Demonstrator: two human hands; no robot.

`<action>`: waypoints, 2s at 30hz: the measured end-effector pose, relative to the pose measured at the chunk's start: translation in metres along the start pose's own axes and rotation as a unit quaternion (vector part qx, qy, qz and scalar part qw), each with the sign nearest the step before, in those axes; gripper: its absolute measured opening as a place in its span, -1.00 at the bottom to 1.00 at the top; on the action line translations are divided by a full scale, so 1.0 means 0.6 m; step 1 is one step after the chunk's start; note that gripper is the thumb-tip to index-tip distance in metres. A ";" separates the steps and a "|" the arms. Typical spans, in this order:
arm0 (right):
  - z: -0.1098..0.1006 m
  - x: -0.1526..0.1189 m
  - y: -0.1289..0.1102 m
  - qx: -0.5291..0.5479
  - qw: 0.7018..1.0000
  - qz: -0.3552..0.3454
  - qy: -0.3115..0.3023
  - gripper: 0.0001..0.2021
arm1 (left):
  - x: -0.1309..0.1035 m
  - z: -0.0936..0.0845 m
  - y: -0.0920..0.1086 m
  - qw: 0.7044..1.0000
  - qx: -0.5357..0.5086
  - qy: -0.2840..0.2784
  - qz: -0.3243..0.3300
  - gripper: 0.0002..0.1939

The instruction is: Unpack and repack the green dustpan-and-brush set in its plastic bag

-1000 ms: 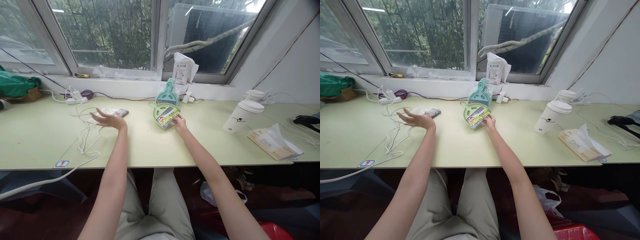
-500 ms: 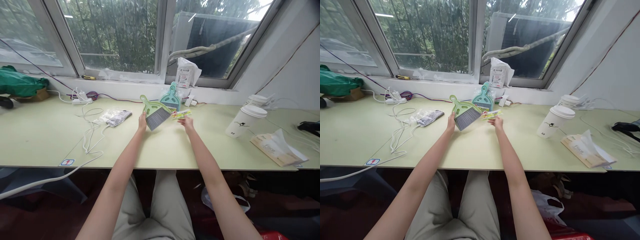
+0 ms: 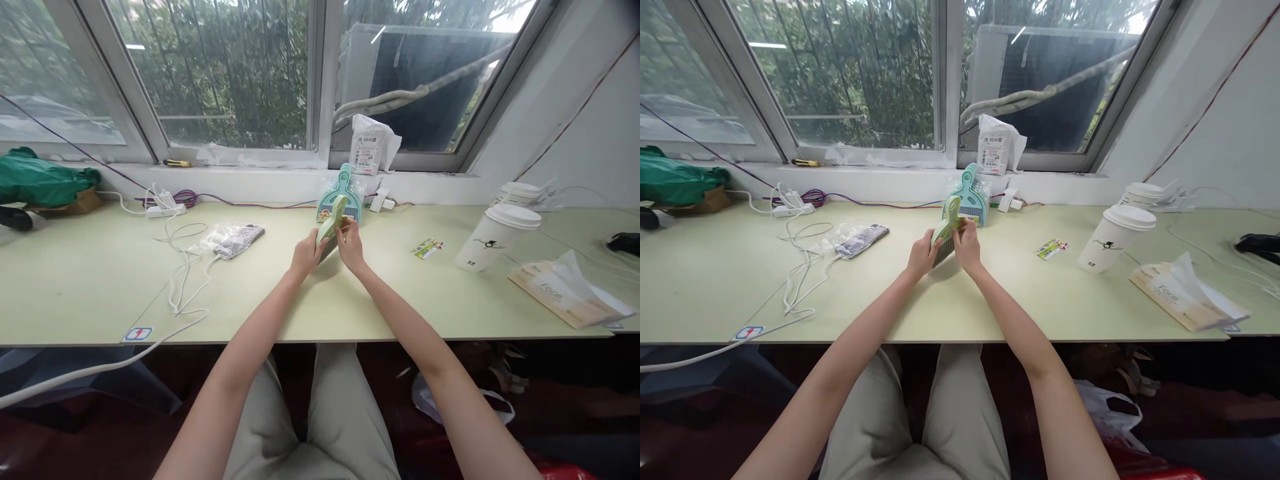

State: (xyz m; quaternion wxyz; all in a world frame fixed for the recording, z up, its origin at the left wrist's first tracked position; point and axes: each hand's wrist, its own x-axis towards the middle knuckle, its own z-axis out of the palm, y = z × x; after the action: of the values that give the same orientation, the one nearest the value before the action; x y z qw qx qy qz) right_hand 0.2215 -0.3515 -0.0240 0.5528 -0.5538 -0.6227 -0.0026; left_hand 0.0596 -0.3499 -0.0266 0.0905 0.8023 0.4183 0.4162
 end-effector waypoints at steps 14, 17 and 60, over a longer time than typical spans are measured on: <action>-0.003 -0.005 -0.010 0.086 0.995 -0.023 -0.038 -0.74 | 0.001 -0.001 -0.006 0.998 -0.017 0.051 0.034 -0.48; -0.030 0.005 -0.014 0.050 0.997 -0.062 -0.008 -0.75 | 0.011 0.003 -0.001 0.995 -0.072 0.071 0.017 -0.55; -0.105 0.038 0.087 -0.369 0.880 0.194 -0.227 -0.71 | 0.017 -0.045 -0.097 0.945 0.231 -0.072 -0.218 -0.74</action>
State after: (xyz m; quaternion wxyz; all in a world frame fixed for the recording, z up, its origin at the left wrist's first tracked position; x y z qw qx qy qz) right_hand 0.3059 -0.3544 -0.0154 0.1414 -0.8127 -0.5652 0.0009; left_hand 0.0082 -0.3107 -0.0320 0.0208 0.7184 0.6599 0.2191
